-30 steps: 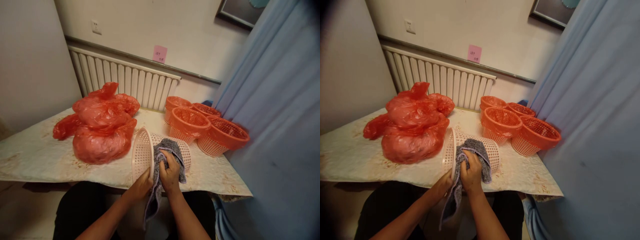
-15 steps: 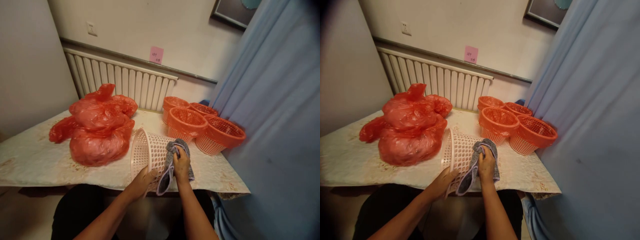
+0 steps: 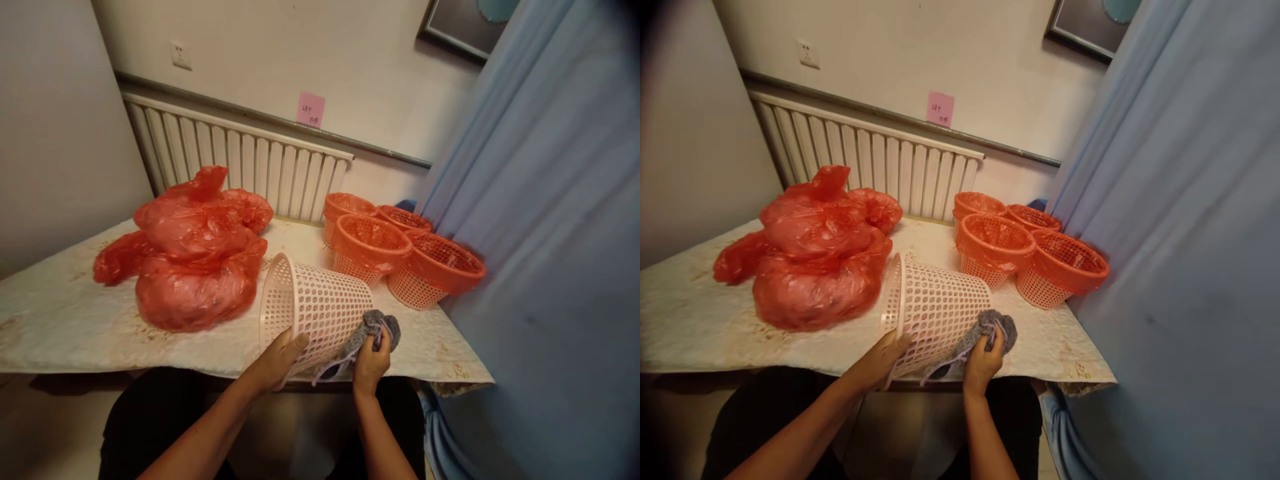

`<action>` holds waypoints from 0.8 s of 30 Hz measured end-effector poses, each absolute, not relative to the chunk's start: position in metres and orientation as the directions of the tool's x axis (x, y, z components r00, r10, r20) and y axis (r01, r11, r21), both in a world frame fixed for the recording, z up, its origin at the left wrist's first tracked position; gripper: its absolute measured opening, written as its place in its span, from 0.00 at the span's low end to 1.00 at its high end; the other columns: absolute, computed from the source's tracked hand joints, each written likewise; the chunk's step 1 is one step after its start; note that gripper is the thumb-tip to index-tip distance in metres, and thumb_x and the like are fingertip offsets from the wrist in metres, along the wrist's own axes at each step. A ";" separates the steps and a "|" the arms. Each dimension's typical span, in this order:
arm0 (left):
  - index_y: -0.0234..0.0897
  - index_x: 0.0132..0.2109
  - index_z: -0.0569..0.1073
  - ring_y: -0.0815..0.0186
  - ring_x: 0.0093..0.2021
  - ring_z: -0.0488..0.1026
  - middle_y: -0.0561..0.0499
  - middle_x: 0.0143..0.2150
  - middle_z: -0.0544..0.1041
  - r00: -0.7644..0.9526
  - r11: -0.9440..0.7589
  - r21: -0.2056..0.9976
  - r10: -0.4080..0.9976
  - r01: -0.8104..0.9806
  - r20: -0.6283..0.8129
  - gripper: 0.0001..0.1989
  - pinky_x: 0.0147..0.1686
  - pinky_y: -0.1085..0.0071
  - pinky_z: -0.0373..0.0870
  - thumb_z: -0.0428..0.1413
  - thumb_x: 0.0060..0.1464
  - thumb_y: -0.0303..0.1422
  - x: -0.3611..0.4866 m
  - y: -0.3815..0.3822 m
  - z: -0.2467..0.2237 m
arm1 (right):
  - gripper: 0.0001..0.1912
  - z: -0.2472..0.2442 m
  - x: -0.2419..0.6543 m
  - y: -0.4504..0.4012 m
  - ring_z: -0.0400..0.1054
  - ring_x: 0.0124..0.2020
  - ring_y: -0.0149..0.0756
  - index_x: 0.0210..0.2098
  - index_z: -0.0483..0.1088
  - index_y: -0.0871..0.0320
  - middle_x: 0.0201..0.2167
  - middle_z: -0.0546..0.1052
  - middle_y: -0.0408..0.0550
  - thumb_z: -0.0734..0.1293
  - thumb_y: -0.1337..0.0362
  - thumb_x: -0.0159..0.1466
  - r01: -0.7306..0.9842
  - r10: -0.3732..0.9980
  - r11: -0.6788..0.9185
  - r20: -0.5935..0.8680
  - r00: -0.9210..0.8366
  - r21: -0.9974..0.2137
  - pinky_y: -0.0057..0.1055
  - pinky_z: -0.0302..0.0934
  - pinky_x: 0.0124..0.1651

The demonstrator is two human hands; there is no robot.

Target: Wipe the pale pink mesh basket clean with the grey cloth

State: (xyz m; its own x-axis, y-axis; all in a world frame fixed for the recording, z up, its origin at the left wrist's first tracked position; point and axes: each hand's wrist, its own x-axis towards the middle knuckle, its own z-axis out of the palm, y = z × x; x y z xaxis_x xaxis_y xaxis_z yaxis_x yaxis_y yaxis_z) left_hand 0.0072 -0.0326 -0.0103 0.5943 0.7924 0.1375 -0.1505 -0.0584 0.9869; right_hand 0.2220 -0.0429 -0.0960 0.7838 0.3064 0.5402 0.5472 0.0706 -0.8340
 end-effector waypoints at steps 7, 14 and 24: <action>0.30 0.58 0.68 0.55 0.52 0.72 0.40 0.53 0.76 0.639 -0.063 0.990 0.759 -0.124 0.128 0.31 0.56 0.56 0.66 0.46 0.61 0.51 0.005 -0.034 -0.010 | 0.18 -0.082 0.158 -0.073 0.72 0.45 0.40 0.51 0.69 0.57 0.43 0.77 0.52 0.59 0.70 0.62 0.741 0.483 0.357 0.792 0.374 -0.568 0.38 0.67 0.47; 0.33 0.51 0.73 0.57 0.48 0.70 0.44 0.45 0.78 0.611 -0.284 0.956 0.771 0.076 0.180 0.28 0.56 0.62 0.64 0.45 0.60 0.52 -0.011 -0.036 -0.021 | 0.19 -0.024 0.136 -0.066 0.71 0.37 0.37 0.49 0.71 0.55 0.35 0.77 0.47 0.59 0.72 0.61 0.701 0.566 0.557 0.821 0.072 -0.445 0.34 0.67 0.41; 0.32 0.48 0.74 0.57 0.45 0.71 0.45 0.44 0.78 0.740 -0.215 0.976 0.662 0.031 0.122 0.27 0.54 0.61 0.65 0.50 0.58 0.52 -0.012 -0.041 -0.043 | 0.18 0.028 0.133 -0.035 0.70 0.47 0.36 0.50 0.71 0.56 0.44 0.76 0.49 0.59 0.72 0.63 0.623 0.664 0.530 0.738 0.118 -0.575 0.35 0.63 0.52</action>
State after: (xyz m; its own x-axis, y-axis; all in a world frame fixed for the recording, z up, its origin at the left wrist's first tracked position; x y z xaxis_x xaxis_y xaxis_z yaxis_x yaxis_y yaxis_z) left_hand -0.0118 -0.0413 -0.0426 0.7395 0.6620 0.1222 0.0313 -0.2152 0.9761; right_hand 0.1333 -0.0346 0.0282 0.1177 0.6640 0.7384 0.6232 0.5296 -0.5755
